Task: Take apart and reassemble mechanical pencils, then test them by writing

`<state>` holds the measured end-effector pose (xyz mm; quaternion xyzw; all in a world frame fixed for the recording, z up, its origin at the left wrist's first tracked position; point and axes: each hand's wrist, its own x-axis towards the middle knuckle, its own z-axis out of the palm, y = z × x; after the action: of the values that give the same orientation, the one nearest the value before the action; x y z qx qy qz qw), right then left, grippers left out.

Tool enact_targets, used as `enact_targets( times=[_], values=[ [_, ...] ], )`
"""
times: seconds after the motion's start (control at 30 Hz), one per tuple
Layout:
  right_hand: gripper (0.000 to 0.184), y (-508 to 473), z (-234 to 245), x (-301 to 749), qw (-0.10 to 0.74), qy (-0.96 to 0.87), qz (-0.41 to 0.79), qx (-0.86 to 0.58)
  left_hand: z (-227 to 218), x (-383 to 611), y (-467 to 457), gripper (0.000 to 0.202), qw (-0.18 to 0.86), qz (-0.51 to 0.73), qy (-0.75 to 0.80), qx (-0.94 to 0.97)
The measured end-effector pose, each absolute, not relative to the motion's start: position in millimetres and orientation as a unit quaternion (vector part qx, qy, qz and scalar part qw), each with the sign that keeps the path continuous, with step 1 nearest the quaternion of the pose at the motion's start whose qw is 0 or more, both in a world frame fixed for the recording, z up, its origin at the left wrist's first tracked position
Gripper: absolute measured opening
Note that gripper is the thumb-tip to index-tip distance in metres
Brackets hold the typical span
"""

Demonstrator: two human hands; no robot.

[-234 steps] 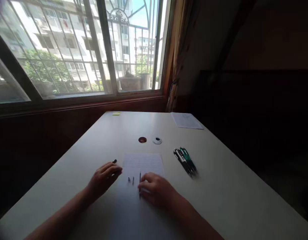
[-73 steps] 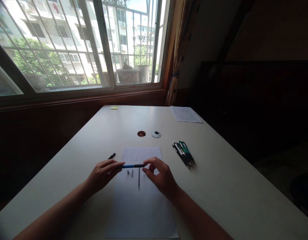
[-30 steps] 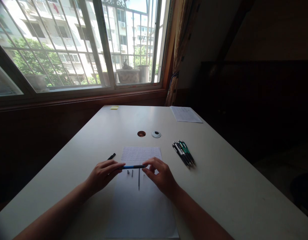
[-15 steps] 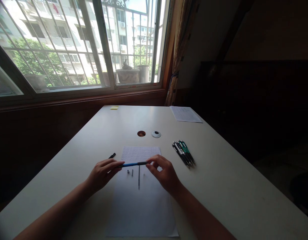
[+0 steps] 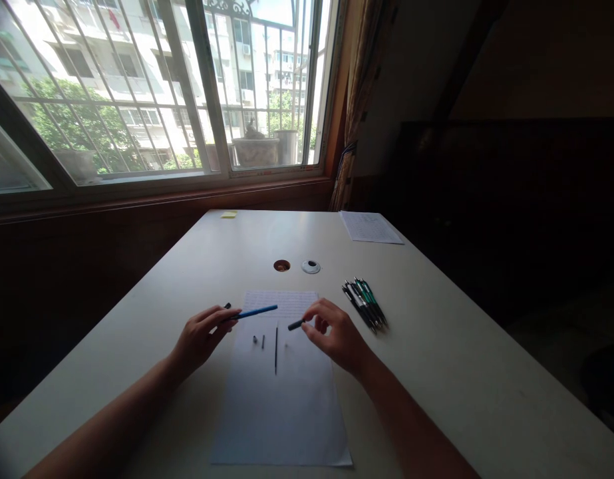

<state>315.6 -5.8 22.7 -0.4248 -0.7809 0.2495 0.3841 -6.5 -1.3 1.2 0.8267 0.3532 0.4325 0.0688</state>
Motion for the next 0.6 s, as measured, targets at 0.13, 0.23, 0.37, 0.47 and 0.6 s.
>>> enact_targets(
  times=[0.13,0.23,0.37,0.47,0.6],
  values=[
    [0.005,-6.8,24.0,319.3,0.28,-0.838,0.204,-0.421,-1.1,-7.4,0.0,0.024,0.073,0.431,0.361,0.824],
    [0.008,-8.8,25.8,319.3,0.239,-0.857,0.173,-0.423,-3.2,-8.1,0.7,0.024,0.077,0.426,0.369,0.822],
    [0.011,-10.7,30.2,318.9,0.208,-0.87,0.143,-0.423,-4.1,-8.3,1.3,0.024,0.08,0.425,0.371,0.822],
    [0.011,-11.6,31.2,318.5,0.199,-0.872,0.141,-0.425,-3.7,-8.0,1.8,0.023,0.08,0.425,0.371,0.822],
    [0.011,-12.1,28.5,317.0,0.202,-0.872,0.139,-0.424,-3.6,-7.8,2.4,0.024,0.083,0.425,0.369,0.822]
  ],
)
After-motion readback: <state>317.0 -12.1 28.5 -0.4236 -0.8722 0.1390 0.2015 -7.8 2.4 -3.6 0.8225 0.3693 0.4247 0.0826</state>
